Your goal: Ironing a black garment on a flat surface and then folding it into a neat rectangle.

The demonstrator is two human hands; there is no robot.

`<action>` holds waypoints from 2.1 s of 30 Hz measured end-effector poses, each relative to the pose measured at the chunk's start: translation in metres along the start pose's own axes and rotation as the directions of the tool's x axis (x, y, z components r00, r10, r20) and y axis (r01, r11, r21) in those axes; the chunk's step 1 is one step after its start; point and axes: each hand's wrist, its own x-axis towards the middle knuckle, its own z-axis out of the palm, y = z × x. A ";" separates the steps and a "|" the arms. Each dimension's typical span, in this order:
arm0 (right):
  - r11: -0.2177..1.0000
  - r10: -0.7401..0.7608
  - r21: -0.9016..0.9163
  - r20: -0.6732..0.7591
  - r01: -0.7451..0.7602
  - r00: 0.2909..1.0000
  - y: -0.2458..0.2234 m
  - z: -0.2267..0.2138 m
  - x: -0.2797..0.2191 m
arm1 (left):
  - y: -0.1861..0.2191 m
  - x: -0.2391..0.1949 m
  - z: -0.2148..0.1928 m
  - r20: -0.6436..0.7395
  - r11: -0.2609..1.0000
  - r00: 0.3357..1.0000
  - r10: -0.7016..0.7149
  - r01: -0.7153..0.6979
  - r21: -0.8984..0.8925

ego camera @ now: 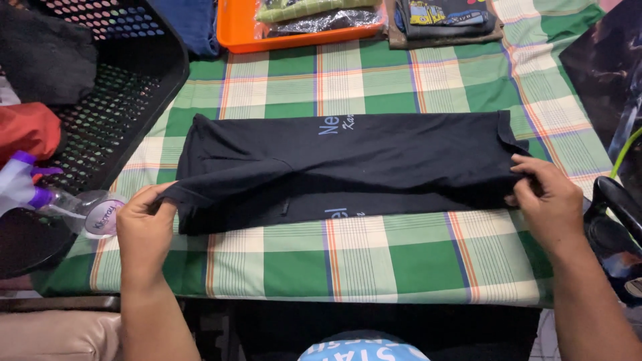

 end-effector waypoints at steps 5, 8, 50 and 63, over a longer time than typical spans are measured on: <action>0.863 0.182 -0.505 0.291 -0.011 0.939 0.016 -0.008 0.012 | 0.000 0.006 -0.002 -0.004 0.998 0.998 0.066 -0.066 0.002; 0.669 0.469 -0.737 0.316 -0.097 0.825 -0.007 -0.015 0.030 | 0.009 0.008 -0.001 0.019 0.999 0.999 0.039 -0.039 0.006; 0.541 0.766 0.083 0.361 -0.837 0.531 0.145 0.045 0.196 | -0.016 -0.024 -0.008 0.111 0.989 0.983 -0.143 0.138 0.057; 0.844 0.426 -0.214 -0.288 -0.491 0.858 0.157 0.026 0.190 | -0.004 -0.024 -0.006 0.099 0.983 0.980 -0.175 0.169 0.067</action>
